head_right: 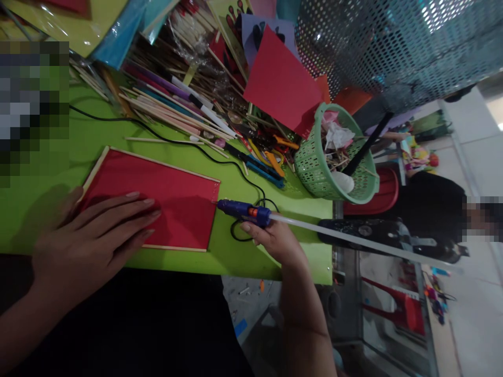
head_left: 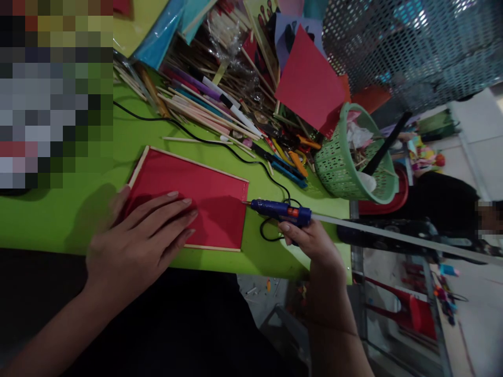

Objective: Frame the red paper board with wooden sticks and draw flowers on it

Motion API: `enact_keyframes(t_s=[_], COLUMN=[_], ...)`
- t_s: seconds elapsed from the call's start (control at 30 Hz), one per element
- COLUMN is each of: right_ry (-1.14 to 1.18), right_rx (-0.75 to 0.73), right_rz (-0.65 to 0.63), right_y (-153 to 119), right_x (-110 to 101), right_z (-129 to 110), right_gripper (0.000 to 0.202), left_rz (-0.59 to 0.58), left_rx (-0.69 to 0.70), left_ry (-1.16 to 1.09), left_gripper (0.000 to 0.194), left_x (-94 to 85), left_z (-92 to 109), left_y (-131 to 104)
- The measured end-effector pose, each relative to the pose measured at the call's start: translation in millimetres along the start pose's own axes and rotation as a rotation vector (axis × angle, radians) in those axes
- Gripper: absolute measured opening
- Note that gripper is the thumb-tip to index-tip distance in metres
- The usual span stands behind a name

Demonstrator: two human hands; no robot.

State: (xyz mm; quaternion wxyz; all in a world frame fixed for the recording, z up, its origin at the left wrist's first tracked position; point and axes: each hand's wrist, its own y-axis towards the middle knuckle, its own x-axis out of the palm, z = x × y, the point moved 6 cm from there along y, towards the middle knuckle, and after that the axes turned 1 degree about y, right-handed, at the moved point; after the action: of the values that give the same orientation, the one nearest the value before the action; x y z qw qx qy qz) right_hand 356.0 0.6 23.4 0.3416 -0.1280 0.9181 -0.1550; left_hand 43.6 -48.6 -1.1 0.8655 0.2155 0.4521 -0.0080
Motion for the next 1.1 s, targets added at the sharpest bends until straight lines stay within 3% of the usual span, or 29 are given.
enact_keyframes(t_s=[0.37,0.5,0.73,0.87,1.1], right_ry=[-0.049,-0.063,-0.034,-0.024,0.139], right_rx=[-0.008,-0.01,-0.005,0.009,-0.007], right_rz=[0.005,0.0,0.005,0.009,0.017], right_y=[-4,-5,-7,-7,-9], right_x=[-2,-1,-2,-3,-1], right_z=[-3,-4,-3,3,-8], right_gripper=[0.05,0.052,0.052,0.052,0.056], left_rz=[0.038,0.032,0.025,-0.052,-0.124], left_rx=[0.059,0.02,0.091,0.039,0.117], left_ry=[0.024,0.009,0.028,0.018,0.028], left_gripper=[0.031,0.028,0.037,0.037,0.051], left_x=[-2.3,-3.3,-0.7,-3.2,-2.9], left_z=[3,3,3,3,22], left_y=[2,3,0,0,0])
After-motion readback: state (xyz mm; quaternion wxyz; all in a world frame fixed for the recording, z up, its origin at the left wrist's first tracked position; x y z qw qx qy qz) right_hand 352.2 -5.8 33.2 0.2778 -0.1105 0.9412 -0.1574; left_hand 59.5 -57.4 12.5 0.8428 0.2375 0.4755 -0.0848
